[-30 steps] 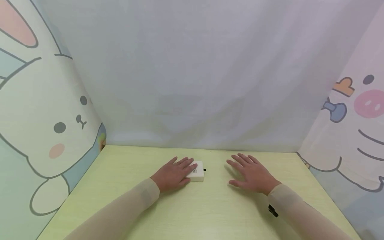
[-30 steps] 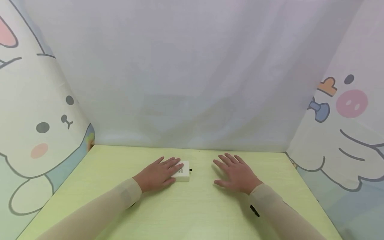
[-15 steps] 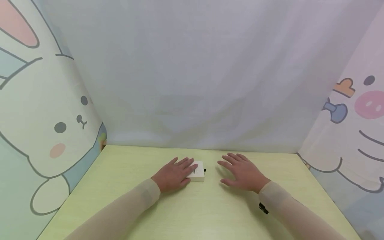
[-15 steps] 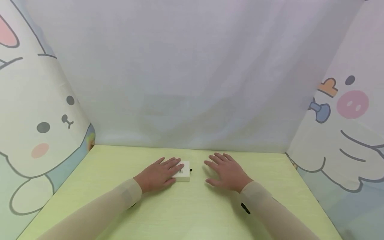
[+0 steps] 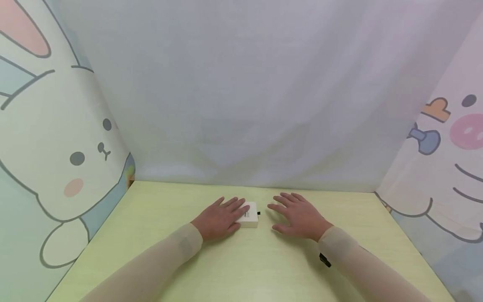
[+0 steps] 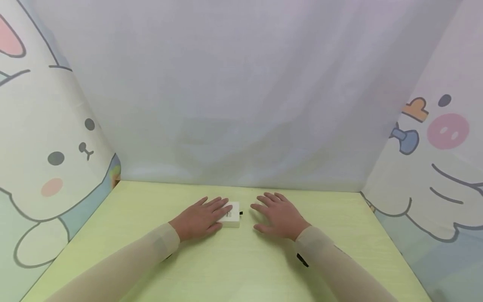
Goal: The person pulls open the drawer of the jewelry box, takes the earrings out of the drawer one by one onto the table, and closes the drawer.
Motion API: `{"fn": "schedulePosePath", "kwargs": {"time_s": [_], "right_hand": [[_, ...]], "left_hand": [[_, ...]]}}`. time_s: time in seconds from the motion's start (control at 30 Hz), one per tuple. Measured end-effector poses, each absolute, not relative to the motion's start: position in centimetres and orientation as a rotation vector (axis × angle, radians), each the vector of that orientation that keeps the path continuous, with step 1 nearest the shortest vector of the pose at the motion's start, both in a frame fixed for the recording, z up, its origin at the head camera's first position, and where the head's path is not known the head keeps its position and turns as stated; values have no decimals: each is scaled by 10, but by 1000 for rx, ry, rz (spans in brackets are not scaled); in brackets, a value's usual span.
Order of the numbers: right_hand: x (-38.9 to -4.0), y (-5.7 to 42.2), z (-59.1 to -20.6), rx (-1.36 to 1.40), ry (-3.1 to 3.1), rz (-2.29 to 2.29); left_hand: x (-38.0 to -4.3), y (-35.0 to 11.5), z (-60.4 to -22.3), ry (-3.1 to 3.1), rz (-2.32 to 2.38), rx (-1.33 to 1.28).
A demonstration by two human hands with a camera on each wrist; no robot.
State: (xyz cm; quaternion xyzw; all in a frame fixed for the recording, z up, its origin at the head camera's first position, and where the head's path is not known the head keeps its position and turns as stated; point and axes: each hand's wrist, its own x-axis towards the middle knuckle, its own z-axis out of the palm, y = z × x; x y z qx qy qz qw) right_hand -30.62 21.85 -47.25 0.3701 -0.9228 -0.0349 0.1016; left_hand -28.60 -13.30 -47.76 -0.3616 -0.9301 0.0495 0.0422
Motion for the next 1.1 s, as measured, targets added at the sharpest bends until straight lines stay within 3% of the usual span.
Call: {"fn": "schedulePosePath", "kwargs": {"time_s": [1.1], "right_hand": [[-322, 166, -479, 1187, -2350, -209]], "left_hand": [[-284, -129, -473, -2843, 178, -1114]]}}
